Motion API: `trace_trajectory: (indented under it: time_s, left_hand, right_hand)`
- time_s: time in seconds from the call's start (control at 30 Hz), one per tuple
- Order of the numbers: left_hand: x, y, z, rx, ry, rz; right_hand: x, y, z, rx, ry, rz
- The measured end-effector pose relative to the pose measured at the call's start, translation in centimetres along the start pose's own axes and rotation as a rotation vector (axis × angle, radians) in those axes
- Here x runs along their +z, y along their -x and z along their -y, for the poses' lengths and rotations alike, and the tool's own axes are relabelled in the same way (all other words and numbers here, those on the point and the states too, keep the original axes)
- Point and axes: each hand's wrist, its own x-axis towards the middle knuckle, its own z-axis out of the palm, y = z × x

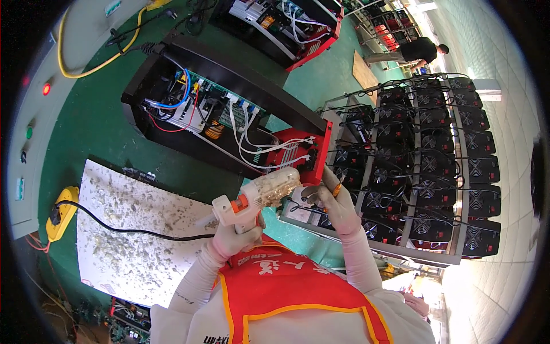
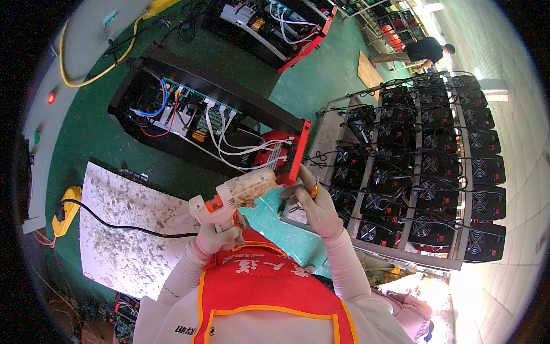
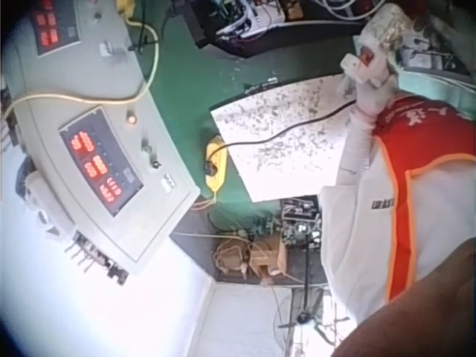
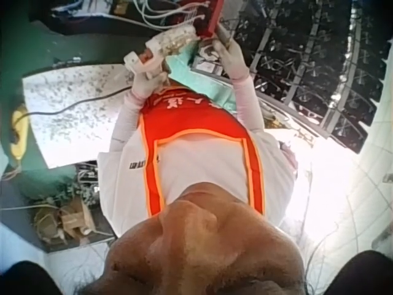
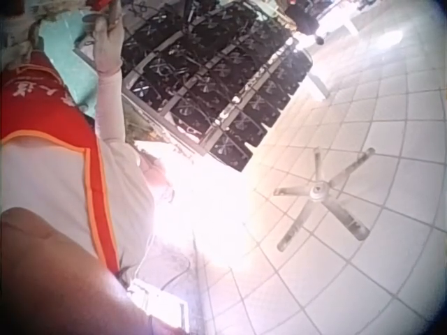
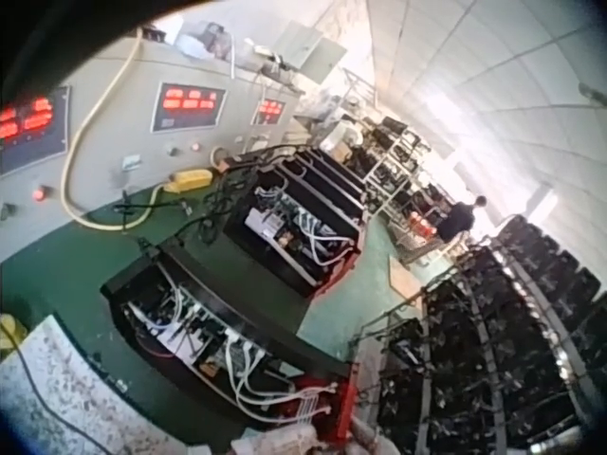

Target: The person secures wires and circuit boards inside electronic housing units using a hot glue gun.

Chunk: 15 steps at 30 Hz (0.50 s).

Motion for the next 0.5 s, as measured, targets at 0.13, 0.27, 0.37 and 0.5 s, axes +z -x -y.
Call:
trace_trajectory:
  time_s: [0.13,0.27,0.37,0.5]
  left_hand:
    - [-0.1,0.3,0.2,0.017,-0.013,-0.043]
    - [1.0,0.8,-1.0,0.032,-0.01,-0.028]
    - [1.8,0.4,-1.9,0.03,-0.028,0.005]
    - [2.8,-0.3,-2.0,0.073,-0.014,-0.081]
  right_hand:
    - [-0.5,0.0,-1.1,-0.029,-0.004,0.018]
    - [-0.3,0.1,-1.1,-0.018,-0.028,-0.024]
    - [-0.3,0.0,-1.0,-0.02,0.008,-0.016]
    - [0.2,0.0,-0.9,-0.018,-0.009,-0.055]
